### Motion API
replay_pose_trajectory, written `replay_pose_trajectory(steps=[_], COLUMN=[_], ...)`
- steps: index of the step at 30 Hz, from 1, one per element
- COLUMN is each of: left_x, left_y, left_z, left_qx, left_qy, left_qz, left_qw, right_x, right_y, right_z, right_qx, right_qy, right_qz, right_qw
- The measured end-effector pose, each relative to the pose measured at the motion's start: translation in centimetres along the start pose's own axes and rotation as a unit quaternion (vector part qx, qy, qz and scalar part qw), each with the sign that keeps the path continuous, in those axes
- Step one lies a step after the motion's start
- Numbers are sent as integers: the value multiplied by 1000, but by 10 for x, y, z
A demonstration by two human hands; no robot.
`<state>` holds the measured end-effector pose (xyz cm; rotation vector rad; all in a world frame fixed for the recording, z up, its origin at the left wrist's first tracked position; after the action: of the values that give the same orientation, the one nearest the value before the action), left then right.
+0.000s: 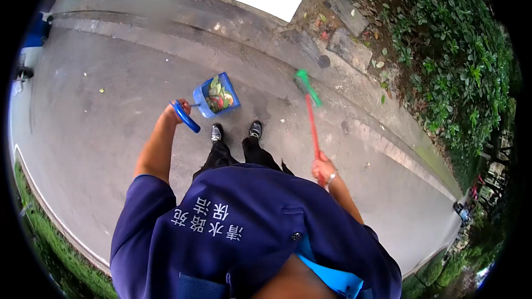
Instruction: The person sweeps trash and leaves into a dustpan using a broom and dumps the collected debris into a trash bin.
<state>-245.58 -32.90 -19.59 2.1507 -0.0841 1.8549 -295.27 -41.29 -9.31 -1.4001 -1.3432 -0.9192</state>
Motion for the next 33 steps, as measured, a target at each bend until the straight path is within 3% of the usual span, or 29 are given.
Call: replay_pose_trajectory(steps=[1, 3, 5, 9, 12, 14, 17, 20, 22, 24, 26, 28, 33], left_x=[-3, -16, -23, -24, -26, -22, -11, -10, -18, -36, -40, -34, -37], left_y=[1, 0, -4, 1, -7, -12, -7, -1, 6, 8, 18, 33, 34], left_z=[-2, 7, 17, 12, 8, 6, 15, 16, 23, 36, 38, 57, 82], left_qx=[-5, -27, -21, -5, -16, -40, -20, -42, -58, -48, -11, -31, 12], left_qy=[-68, -62, -48, -63, -73, -76, -8, -60, -47, -15, -54, 28, 61], left_qz=[-5, 3, 14, -24, -34, -33, -16, -11, -3, 15, 20, 14, 36], left_qw=[998, 998, 999, 998, 997, 996, 1000, 997, 997, 999, 998, 999, 997], right_x=[5, 25, 74, 119, 136, 134, 97, 38, -2, -27, -23, 31, 98], right_y=[17, 34, 71, 77, 65, 51, 16, 2, 1, 27, 56, 88, 94], right_z=[9, 18, 20, 42, 48, 37, 24, -12, -20, -8, 23, 37, 57], right_qx=[52, 109, 192, 52, -34, 108, 92, 85, 95, 155, 194, 273, 301], right_qy=[-35, -64, -93, -57, -4, -125, -129, -172, -158, -158, -169, -147, -184], right_qz=[-18, -35, -125, -122, 43, -48, 49, 108, 152, 134, 119, 75, -67], right_qw=[998, 991, 969, 990, 998, 985, 986, 976, 971, 966, 959, 948, 933])
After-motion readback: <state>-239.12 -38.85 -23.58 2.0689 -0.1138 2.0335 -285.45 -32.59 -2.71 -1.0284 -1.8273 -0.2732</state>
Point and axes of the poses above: each hand's wrist, its own x-axis away from the middle knuckle, its own y-axis out of the palm, z = x × y, the point moved 10 cm from there along -x, towards the middle knuckle, and after that the axes turned 15 degrees about z, right-handed, at the moved point
